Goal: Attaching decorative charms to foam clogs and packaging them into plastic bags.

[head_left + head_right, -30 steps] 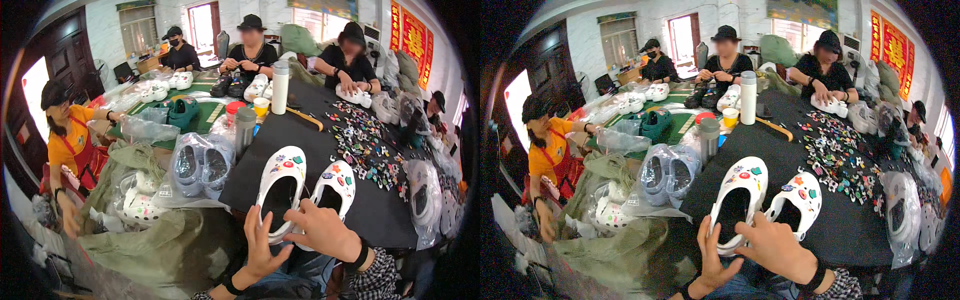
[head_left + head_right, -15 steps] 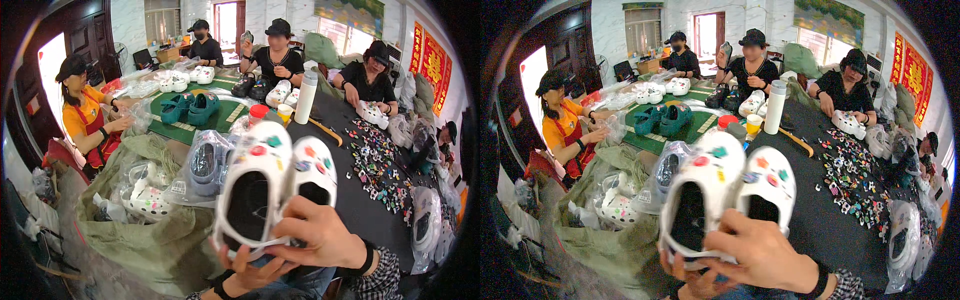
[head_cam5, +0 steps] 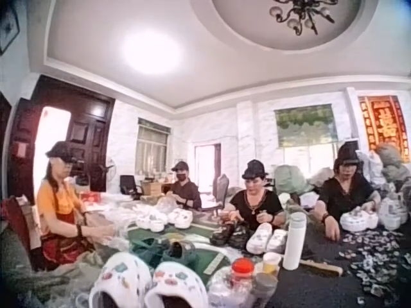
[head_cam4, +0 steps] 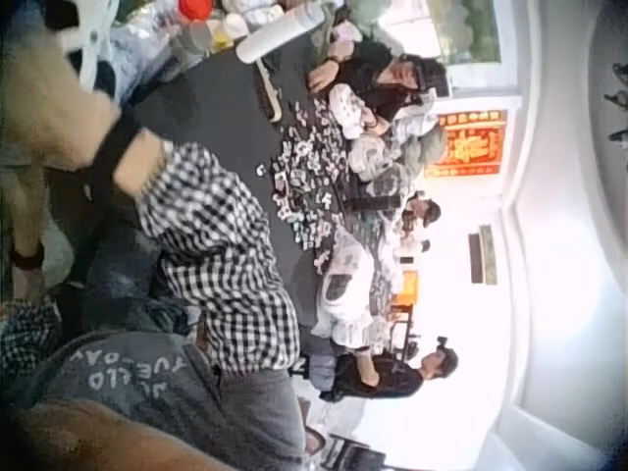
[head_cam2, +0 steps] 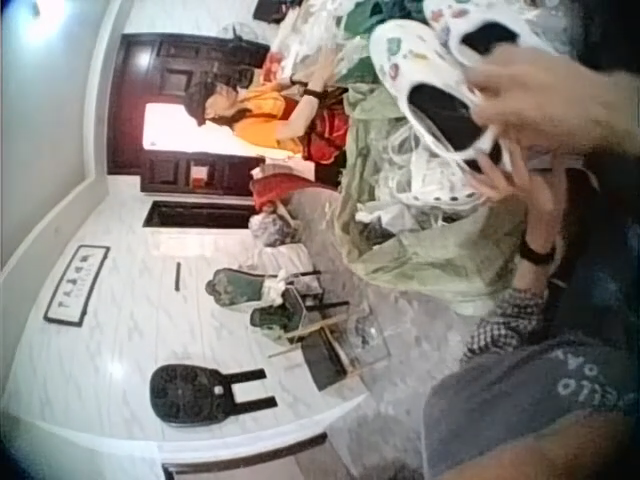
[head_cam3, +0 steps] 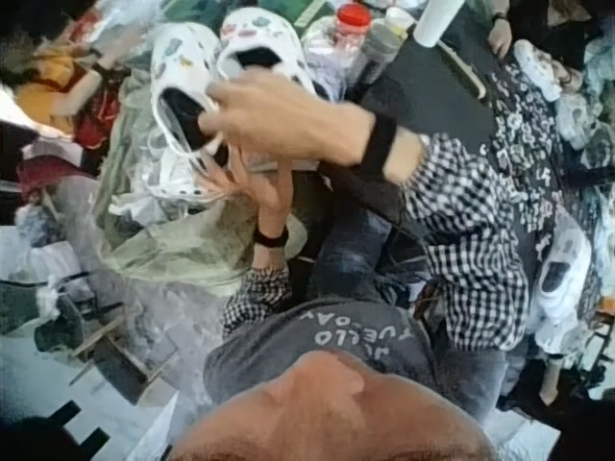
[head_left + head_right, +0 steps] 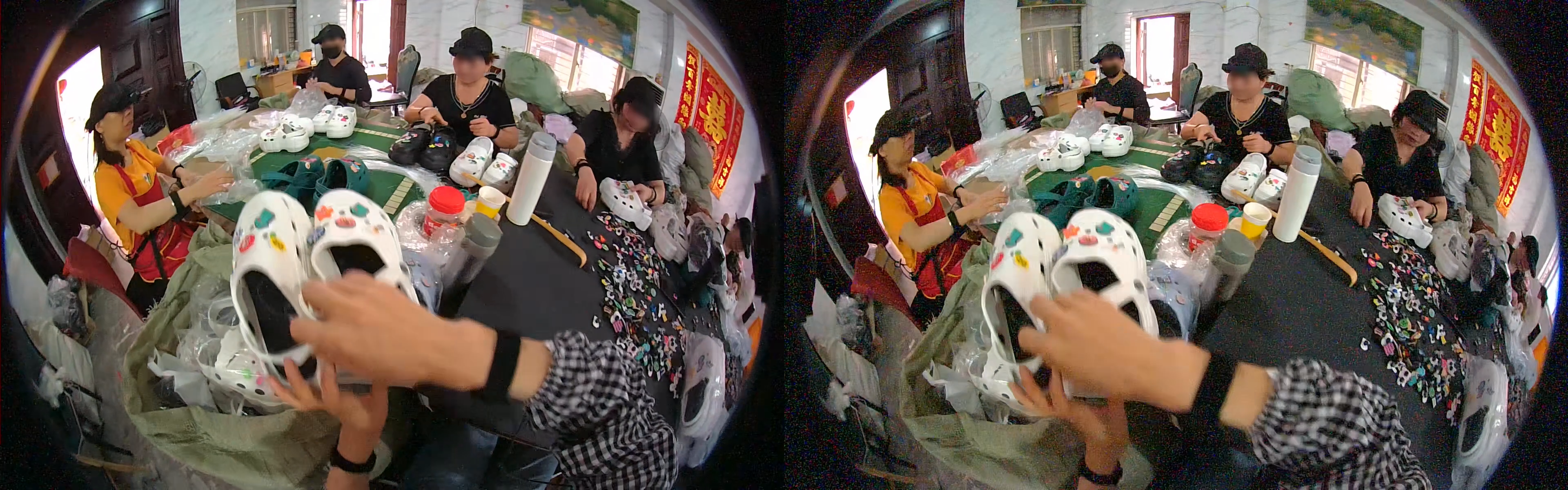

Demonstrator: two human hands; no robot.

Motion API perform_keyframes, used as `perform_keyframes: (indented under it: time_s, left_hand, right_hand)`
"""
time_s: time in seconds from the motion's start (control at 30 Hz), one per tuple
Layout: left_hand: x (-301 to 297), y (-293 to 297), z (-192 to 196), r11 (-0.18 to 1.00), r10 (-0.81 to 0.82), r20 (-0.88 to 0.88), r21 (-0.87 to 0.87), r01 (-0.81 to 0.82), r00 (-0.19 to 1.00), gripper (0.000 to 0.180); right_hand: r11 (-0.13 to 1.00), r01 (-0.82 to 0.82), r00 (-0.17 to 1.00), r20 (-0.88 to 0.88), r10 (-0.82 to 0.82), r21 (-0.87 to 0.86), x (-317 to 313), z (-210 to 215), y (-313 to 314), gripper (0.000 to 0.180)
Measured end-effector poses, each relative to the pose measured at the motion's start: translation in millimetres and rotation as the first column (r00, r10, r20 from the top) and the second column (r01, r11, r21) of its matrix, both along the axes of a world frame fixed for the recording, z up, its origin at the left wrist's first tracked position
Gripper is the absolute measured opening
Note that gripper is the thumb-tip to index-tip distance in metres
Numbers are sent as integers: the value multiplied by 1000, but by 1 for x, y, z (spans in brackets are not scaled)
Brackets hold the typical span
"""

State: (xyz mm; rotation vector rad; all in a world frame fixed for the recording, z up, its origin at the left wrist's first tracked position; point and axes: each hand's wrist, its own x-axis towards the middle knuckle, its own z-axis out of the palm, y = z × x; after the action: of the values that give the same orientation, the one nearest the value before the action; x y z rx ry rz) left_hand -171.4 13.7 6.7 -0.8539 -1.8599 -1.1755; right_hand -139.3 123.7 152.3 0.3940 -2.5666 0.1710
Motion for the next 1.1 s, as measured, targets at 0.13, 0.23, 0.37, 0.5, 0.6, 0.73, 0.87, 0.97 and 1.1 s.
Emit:
perform_keyframes:
  time_s: [0.13,0.23,0.37,0.5,0.6,0.73,0.87,0.97,1.1]
  left_hand:
    - [-62,75,40,971,-163,168,-150,189,972,64]
    - [-86,86,20,897,-304,269,-243,370,914,63]
    - [-85,57,-23,763,-429,476,-264,590,768,56]
    - [-61,47,-21,786,-461,545,-116,607,700,49]
    - [-59,41,-26,823,-468,602,31,567,647,44]
    - [-51,47,-34,819,-548,612,255,513,570,38]
    - [-44,36,-42,809,-579,596,334,484,556,36]
    - [-31,30,-44,799,-598,559,362,480,575,36]
    - [-11,2,-25,897,-431,405,96,431,806,41]
  right_hand:
    - [955,123,968,-246,-55,270,-84,6,100,28]
    - [842,399,902,-319,-290,363,-101,-20,134,33]
    - [951,305,951,-56,-303,41,-77,-48,111,33]
    - [920,390,884,294,-364,-31,-19,-64,98,29]
    - [890,456,696,627,-350,-8,8,-73,64,52]
    - [889,438,791,411,-453,137,29,-129,43,75]
    - [918,396,817,465,-340,-25,14,-137,46,55]
    - [912,405,825,457,-334,-65,12,-134,50,40]
    - [809,401,910,289,-298,-429,3,-118,53,19]
